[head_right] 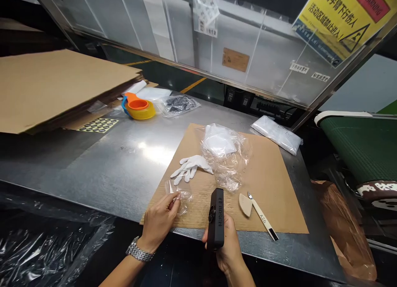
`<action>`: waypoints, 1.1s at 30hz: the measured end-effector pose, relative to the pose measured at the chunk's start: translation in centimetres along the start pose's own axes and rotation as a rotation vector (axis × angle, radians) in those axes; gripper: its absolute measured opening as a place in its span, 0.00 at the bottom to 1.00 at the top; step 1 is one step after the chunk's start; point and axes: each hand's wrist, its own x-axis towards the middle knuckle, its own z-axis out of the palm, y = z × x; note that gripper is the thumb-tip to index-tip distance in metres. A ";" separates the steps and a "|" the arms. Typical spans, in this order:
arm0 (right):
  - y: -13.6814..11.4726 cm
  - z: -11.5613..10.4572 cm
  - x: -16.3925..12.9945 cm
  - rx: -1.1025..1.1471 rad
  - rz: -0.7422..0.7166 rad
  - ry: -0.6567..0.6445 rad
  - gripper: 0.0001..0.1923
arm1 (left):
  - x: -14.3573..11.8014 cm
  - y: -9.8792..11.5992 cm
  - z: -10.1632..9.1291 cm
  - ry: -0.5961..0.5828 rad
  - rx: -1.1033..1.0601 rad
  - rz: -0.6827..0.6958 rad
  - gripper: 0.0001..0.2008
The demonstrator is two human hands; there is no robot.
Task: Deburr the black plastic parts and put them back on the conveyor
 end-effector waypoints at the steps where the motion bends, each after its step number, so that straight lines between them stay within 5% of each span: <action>1: -0.1 0.0 -0.2 -0.004 0.001 -0.015 0.19 | 0.0 0.1 0.0 -0.007 -0.017 -0.012 0.13; 9: 1.1 0.1 -1.2 -0.283 0.117 -0.425 0.22 | 0.5 0.7 -1.0 -0.153 -0.217 -0.080 0.14; 15: 1.7 0.1 0.2 -0.321 0.245 -0.273 0.19 | 0.9 -0.1 -2.3 -0.278 -0.355 -0.023 0.14; 24: 2.1 -0.4 1.1 -0.414 0.178 -0.189 0.19 | 0.8 -0.4 -2.7 -0.285 -0.287 -0.012 0.15; 29: 2.5 -0.7 1.8 -0.614 0.043 -0.135 0.23 | 0.0 0.2 -2.3 -0.266 -0.197 0.025 0.12; 33: 2.3 -0.4 2.1 -0.861 -0.223 -0.098 0.16 | -0.9 0.8 -2.0 -0.206 -0.101 0.069 0.11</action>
